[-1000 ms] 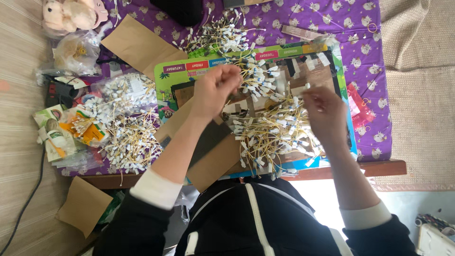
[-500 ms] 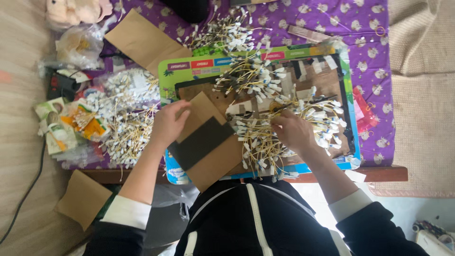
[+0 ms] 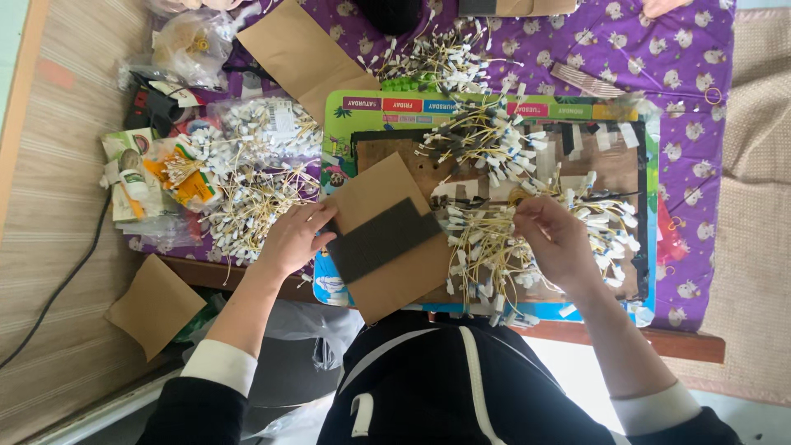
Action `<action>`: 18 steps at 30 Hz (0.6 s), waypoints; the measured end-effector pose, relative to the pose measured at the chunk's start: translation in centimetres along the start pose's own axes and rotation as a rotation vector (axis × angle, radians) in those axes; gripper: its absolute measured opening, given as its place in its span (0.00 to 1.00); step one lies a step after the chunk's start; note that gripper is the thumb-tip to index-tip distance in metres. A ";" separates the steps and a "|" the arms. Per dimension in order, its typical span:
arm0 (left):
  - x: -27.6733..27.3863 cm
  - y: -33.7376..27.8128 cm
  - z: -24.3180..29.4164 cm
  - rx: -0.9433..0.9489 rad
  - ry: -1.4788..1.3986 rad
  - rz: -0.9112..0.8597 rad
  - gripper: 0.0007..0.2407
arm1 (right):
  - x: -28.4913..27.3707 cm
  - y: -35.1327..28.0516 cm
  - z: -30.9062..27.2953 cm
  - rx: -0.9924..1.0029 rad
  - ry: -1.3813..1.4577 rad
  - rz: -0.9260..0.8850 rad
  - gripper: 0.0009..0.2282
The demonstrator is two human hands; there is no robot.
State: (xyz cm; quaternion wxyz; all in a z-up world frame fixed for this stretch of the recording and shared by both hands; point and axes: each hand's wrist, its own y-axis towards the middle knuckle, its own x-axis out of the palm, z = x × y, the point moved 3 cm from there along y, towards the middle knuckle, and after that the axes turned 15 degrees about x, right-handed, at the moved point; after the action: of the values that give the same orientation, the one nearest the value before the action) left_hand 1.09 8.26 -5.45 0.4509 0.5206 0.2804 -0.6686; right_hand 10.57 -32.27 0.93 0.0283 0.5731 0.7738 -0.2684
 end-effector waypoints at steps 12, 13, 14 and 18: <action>0.8 0.5 0.8 -0.061 -0.063 -0.145 0.11 | 1.3 -0.1 -3.7 0.136 0.461 -0.067 0.07; 0.7 0.6 1.0 -0.044 -0.045 -0.119 0.12 | 2.0 -0.3 -4.6 0.104 0.351 -0.069 0.07; 0.6 0.5 1.1 -0.030 -0.026 -0.094 0.13 | 2.6 -0.5 -5.6 0.049 0.217 -0.057 0.08; 0.4 0.3 1.9 -0.018 0.036 -0.060 0.14 | 5.0 -0.6 -8.2 -0.028 -0.051 -0.017 0.11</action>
State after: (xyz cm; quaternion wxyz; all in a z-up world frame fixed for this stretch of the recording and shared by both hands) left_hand 0.47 6.44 -5.27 0.4304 0.5197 0.3099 -0.6698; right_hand 10.45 -24.34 6.43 0.0536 0.5589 0.7814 -0.2724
